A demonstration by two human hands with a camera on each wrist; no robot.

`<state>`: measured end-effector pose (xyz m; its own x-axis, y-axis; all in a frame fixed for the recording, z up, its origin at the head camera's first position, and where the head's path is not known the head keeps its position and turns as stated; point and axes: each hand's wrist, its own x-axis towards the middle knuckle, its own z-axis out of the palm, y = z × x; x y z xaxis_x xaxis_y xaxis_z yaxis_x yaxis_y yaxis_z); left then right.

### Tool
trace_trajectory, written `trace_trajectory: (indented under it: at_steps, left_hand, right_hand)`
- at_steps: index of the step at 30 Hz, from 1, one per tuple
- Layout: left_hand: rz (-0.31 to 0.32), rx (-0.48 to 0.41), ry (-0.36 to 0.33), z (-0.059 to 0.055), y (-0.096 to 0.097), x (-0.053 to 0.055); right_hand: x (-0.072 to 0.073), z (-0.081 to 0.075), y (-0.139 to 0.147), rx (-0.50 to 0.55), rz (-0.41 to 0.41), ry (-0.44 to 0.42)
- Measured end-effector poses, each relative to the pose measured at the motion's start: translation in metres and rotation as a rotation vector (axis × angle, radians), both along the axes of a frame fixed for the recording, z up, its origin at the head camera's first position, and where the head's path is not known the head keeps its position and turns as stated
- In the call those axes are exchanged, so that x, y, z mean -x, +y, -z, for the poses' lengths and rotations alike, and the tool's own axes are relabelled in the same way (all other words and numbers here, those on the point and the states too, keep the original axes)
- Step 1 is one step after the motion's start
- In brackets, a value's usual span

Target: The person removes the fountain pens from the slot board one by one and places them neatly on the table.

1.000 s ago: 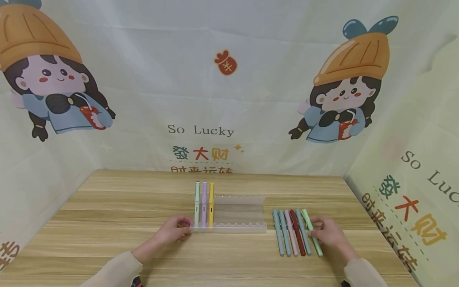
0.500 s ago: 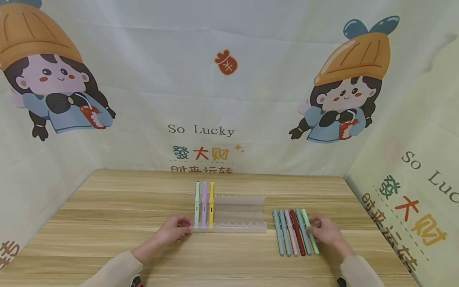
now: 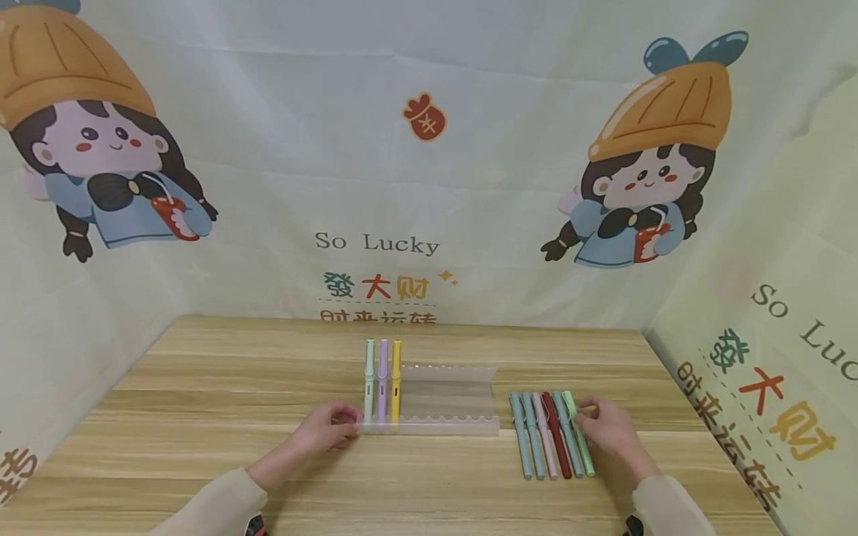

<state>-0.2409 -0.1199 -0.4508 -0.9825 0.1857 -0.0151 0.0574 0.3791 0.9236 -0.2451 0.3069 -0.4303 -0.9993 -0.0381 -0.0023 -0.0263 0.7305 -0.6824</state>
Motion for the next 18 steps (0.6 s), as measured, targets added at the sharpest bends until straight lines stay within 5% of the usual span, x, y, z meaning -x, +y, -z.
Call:
trace_trajectory:
  at_steps: [4, 18]
  left_hand:
    - [-0.001, 0.002, -0.002, 0.0, 0.0, 0.0]
    - [-0.002, 0.01, -0.025, -0.001, -0.001, 0.0]
  right_hand:
    - [0.003, -0.008, -0.008, -0.035, 0.01, 0.047]
    - [0.021, -0.026, -0.063, 0.082, -0.059, 0.093]
